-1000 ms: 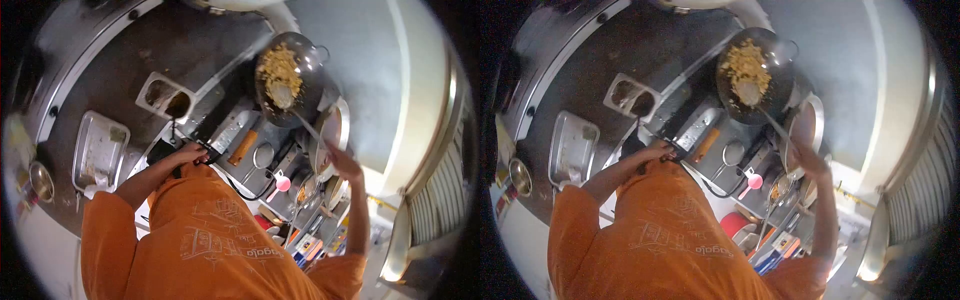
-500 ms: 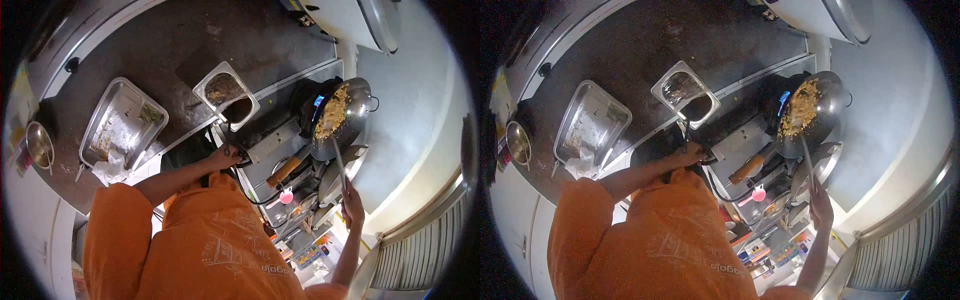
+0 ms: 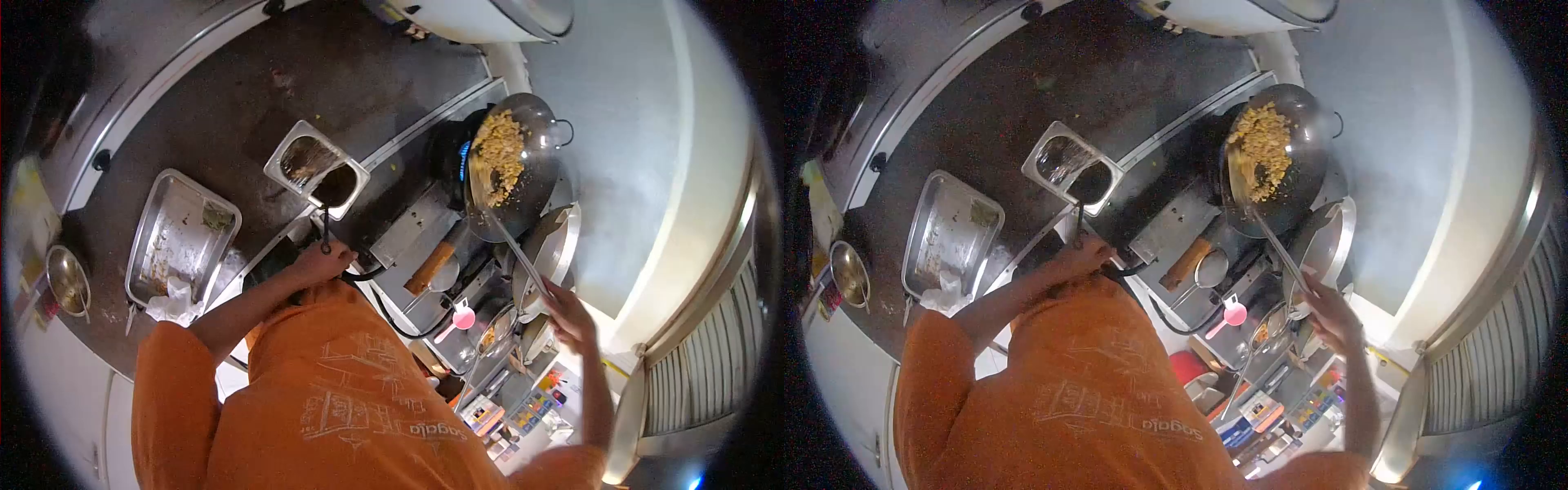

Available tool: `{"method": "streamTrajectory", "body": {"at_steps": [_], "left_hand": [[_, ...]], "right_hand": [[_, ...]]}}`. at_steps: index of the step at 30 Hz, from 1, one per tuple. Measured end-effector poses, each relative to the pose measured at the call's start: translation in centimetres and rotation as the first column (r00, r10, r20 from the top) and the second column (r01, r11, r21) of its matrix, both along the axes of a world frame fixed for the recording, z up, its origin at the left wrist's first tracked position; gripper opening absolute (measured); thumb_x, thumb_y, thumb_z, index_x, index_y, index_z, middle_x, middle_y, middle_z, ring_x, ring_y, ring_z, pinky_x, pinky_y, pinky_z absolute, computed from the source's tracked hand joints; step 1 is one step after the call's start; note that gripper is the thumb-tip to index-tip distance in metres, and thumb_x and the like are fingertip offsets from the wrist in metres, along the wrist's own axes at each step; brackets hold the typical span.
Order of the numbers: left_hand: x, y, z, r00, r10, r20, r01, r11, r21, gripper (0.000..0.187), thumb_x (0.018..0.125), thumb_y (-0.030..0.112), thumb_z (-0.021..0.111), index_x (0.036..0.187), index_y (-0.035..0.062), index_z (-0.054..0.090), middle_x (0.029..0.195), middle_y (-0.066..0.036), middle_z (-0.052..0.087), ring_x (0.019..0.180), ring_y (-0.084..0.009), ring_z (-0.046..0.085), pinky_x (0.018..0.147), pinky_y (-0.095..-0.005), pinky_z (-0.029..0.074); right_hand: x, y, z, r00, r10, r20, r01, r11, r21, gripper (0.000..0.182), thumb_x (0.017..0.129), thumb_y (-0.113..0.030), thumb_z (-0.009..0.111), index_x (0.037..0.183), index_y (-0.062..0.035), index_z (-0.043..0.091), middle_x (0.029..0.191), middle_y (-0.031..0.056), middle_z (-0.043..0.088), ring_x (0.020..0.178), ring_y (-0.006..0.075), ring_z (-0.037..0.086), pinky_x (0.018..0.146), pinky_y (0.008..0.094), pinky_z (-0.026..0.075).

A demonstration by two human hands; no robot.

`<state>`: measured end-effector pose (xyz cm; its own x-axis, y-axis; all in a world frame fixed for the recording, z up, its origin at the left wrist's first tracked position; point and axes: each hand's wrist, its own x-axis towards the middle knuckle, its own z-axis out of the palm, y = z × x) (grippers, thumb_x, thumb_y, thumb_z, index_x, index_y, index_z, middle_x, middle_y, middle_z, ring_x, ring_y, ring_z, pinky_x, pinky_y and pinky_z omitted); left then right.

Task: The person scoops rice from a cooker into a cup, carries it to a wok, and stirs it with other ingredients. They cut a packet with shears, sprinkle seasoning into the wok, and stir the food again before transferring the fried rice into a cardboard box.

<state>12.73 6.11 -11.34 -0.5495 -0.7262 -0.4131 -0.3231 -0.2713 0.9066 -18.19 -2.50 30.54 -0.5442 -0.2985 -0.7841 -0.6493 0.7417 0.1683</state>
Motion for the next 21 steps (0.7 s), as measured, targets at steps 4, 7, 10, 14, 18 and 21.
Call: {"method": "streamTrajectory", "body": {"at_steps": [4,7,10,14,18,21], "left_hand": [[1.4,-3.1,6.2,0.976,-0.197,-0.092,0.212,0.957,0.197,0.045,0.099,0.042,0.053,0.096,-0.0022,0.064,0.08,-0.018,0.067,0.077,-0.0293,0.068,0.071,-0.0389,0.05],[0.9,-3.4,9.5,0.977,-0.192,-0.09,0.194,0.981,0.008,0.047,0.1,0.042,0.051,0.099,-0.003,0.064,0.083,-0.018,0.067,0.084,-0.0262,0.069,0.074,-0.037,0.05],[-0.3,-3.7,9.8,0.967,-0.204,-0.15,0.226,0.964,0.142,0.048,0.102,0.042,0.046,0.116,-0.0013,0.06,0.106,-0.015,0.067,0.099,-0.0223,0.067,0.086,-0.0354,0.049],[-3.2,-4.4,12.3,0.963,-0.119,-0.242,0.183,0.947,0.265,0.049,0.103,0.04,0.045,0.125,-0.0023,0.056,0.113,-0.013,0.065,0.1,-0.0189,0.065,0.088,-0.0322,0.049],[-7.0,-4.9,12.0,0.946,-0.178,-0.27,0.243,0.942,0.233,0.044,0.101,0.038,0.052,0.119,-0.0018,0.058,0.105,-0.009,0.067,0.089,-0.0145,0.065,0.081,-0.0295,0.05],[-9.6,-4.4,11.3,0.919,-0.235,-0.316,0.323,0.909,0.264,0.04,0.099,0.034,0.057,0.116,-0.0016,0.056,0.103,-0.007,0.065,0.082,-0.0132,0.065,0.074,-0.029,0.052]], "right_hand": [[-0.1,3.5,-13.3,0.956,-0.1,0.276,0.234,0.828,-0.509,0.05,0.102,-0.031,0.05,0.15,-0.0263,0.035,0.05,-0.0035,0.035,0.035,0.0067,0.033,0.031,0.0241,0.029],[1.7,5.4,-18.2,0.711,-0.179,0.68,0.66,0.503,-0.558,0.049,0.103,-0.041,0.047,0.149,-0.0271,0.038,0.051,-0.0017,0.04,0.035,0.0083,0.037,0.028,0.0247,0.029],[-0.6,7.0,-18.0,-0.187,-0.171,0.967,0.958,0.187,0.218,0.046,0.104,-0.045,0.039,0.146,-0.027,0.041,0.055,-0.0002,0.04,0.035,0.0082,0.036,0.028,0.0228,0.028],[-3.4,7.8,-11.3,0.371,-0.221,0.902,0.875,0.408,-0.26,0.049,0.104,-0.04,0.042,0.15,-0.027,0.033,0.056,0.0017,0.042,0.033,0.0092,0.034,0.028,0.0252,0.03],[-10.6,7.7,-11.6,0.862,0.474,-0.179,-0.484,0.666,-0.568,0.052,0.1,-0.022,0.049,0.149,-0.0118,0.035,0.072,0.0247,0.065,0.058,0.0338,0.065,0.056,0.046,0.053],[-15.7,5.2,-16.5,0.572,0.718,-0.397,-0.82,0.514,-0.252,0.057,0.1,-0.024,0.049,0.152,-0.0118,0.028,0.064,0.0155,0.063,0.048,0.0265,0.061,0.044,0.0431,0.047]]}}
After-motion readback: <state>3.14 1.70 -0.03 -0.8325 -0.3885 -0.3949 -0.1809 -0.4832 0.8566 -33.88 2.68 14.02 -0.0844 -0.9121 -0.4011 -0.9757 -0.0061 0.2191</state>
